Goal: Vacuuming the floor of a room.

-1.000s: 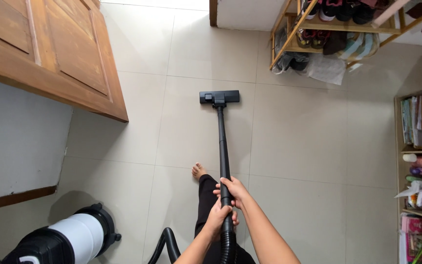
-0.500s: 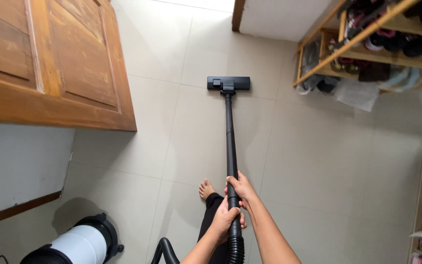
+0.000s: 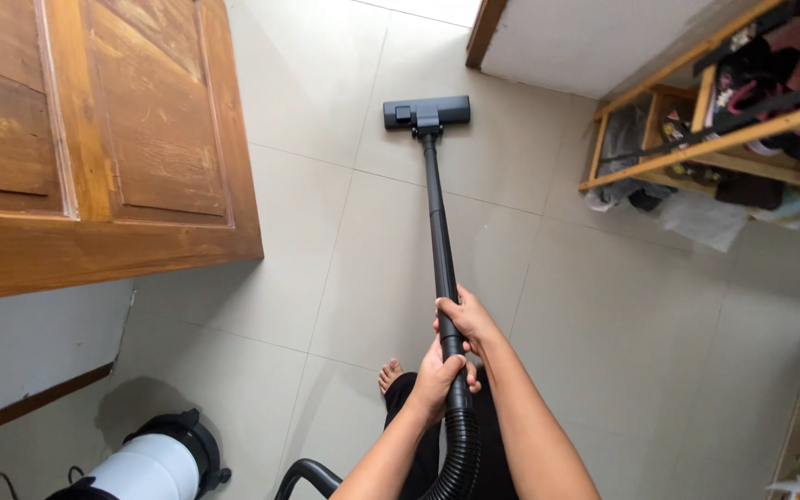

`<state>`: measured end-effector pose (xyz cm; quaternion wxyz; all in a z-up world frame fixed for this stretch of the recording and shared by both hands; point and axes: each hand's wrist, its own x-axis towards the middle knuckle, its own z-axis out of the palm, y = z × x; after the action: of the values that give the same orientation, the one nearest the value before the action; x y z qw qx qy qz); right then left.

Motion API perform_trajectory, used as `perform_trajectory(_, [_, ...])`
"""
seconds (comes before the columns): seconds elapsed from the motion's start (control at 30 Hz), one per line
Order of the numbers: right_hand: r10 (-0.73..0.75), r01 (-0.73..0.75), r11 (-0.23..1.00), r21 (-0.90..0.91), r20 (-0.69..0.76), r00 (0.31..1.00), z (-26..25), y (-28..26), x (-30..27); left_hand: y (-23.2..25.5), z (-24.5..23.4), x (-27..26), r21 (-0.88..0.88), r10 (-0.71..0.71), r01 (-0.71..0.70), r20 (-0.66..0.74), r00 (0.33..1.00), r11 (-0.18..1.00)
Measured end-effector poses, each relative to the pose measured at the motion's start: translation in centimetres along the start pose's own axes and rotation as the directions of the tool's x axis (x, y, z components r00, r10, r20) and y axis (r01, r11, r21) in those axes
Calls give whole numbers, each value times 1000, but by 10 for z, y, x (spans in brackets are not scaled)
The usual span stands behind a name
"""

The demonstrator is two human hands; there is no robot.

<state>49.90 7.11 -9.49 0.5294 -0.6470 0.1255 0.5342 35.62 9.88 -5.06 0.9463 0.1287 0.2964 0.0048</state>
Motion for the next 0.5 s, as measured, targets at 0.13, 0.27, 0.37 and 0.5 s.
perform_trajectory(0.13, [-2,4,999,-33,49,999,-2,-24,45,19,1,40,-14,39,-39,-20,999,999])
perform_trajectory(0.27, [-9,10,1000,-20,79,997,-7,-54,78,37,11,79,49,69,-67,-52,996,997])
perform_trajectory(0.37, [1,3,999,-35,90,996,-18,-92,99,50,35,115,68,85,-80,-77,993,995])
perform_trajectory(0.5, [16,-4,992,-130,87,996,-41,-144,133,43,39,178,24,111,-110,-44,993,994])
